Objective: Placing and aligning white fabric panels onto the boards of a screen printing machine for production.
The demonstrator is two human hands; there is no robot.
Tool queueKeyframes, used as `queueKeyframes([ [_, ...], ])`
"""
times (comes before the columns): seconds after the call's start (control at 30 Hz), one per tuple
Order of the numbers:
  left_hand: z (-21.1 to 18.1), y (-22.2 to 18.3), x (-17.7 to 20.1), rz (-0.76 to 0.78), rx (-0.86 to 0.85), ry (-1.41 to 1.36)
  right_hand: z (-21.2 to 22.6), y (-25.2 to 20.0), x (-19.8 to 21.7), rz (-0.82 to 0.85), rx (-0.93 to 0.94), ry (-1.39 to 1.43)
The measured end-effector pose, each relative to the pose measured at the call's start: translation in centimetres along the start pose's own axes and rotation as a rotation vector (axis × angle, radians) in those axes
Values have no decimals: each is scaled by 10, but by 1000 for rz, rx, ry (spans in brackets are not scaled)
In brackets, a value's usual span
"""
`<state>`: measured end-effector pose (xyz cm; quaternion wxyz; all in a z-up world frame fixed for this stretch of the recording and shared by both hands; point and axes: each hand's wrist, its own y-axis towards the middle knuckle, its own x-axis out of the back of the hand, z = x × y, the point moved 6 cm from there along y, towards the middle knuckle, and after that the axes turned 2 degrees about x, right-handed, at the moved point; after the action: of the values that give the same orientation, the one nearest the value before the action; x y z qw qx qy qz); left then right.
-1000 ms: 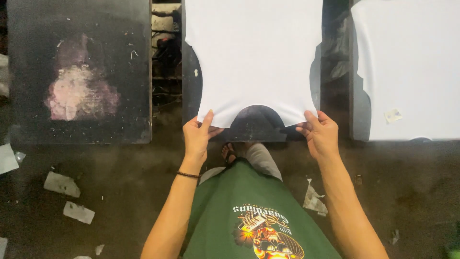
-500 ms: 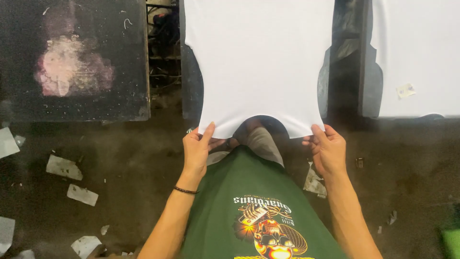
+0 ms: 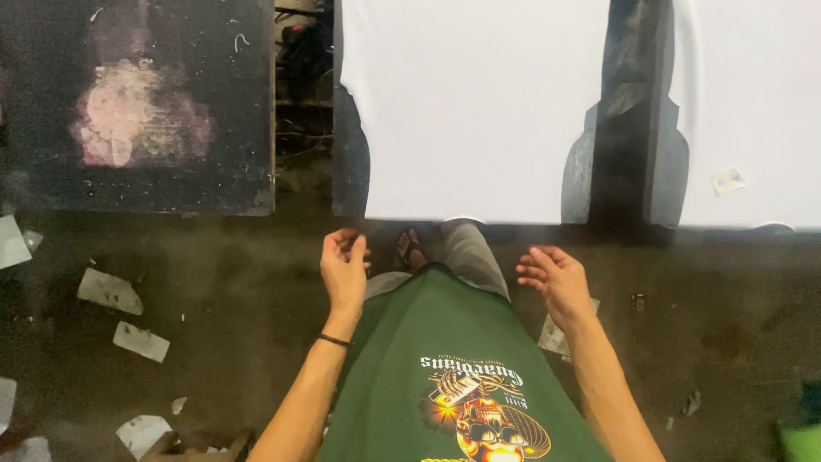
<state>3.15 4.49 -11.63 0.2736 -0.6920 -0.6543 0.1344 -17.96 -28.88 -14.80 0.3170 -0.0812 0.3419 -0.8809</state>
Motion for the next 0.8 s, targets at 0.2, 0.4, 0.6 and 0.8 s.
queueKeyframes([
  [0.2,-60,-10,1,-254,-311,200,34,-20,-35,303,-100,-197],
  [0.4,-141,6,-14,-371,-591,221,94,-6,-104,854,-222,-278],
  [0.6,-197,83,13,-366,-583,198,170,16,-148,1048,-125,-390],
  [0.8,-261,234,61,-401,-595,320,162,68,-134,1236,-59,-166],
])
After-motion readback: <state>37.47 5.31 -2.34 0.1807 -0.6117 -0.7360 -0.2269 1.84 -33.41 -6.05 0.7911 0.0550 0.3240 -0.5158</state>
